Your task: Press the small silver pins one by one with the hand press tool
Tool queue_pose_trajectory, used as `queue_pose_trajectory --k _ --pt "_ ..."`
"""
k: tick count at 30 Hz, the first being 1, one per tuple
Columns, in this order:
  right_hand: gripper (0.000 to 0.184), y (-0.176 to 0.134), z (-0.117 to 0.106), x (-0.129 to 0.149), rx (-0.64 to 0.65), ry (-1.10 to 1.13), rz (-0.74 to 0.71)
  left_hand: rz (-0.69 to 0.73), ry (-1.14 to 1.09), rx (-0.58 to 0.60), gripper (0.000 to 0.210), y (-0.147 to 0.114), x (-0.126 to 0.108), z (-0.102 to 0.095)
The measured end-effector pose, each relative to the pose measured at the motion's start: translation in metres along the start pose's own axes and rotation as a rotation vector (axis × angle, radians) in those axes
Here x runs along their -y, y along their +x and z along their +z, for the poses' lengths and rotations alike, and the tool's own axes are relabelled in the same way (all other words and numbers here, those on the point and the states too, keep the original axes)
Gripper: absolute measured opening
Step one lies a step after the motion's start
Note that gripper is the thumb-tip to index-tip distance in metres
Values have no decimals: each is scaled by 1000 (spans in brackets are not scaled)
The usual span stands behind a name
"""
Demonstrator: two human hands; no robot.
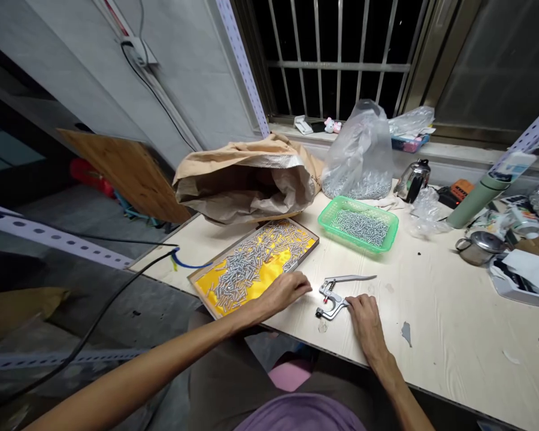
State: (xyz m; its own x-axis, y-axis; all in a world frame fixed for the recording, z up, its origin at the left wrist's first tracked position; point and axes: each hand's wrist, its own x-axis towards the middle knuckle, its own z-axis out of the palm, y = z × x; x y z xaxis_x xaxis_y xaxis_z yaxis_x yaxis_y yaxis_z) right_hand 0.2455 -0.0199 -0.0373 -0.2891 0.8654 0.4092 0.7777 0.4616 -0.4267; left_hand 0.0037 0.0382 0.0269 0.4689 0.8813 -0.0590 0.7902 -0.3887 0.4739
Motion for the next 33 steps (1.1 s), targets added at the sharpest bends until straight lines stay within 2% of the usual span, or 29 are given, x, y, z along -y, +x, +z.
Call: queue_pose_trajectory --k 5,7,9,12,15,18,22,25,33 --pt "26 0 1 1 -28 -13 -19 90 -141 -377 17 68 -36 -68" --pt "25 -1 2 0 -37 -4 -18 89 -141 -476 26 85 -36 -89" --pt "24 -3 5 -2 -42 5 -20 23 -103 -488 26 88 -23 -96" --pt "24 -6 12 -4 -64 0 -5 -153 -9 -352 19 73 10 -81" --pt "25 -9 19 -5 -106 -16 10 -309 95 -205 30 56 39 -55" --pt "27 -9 24 -6 -120 -23 12 -332 119 -158 29 51 54 -36" --pt "27 -8 23 -8 -116 -39 -4 -291 122 -66 16 57 60 -30" --pt "26 -6 19 -8 -103 -43 -30 -280 82 -57 16 55 66 -28" --pt "28 -4 15 -6 -71 -36 -9 -289 -18 -158 11 39 80 -23"
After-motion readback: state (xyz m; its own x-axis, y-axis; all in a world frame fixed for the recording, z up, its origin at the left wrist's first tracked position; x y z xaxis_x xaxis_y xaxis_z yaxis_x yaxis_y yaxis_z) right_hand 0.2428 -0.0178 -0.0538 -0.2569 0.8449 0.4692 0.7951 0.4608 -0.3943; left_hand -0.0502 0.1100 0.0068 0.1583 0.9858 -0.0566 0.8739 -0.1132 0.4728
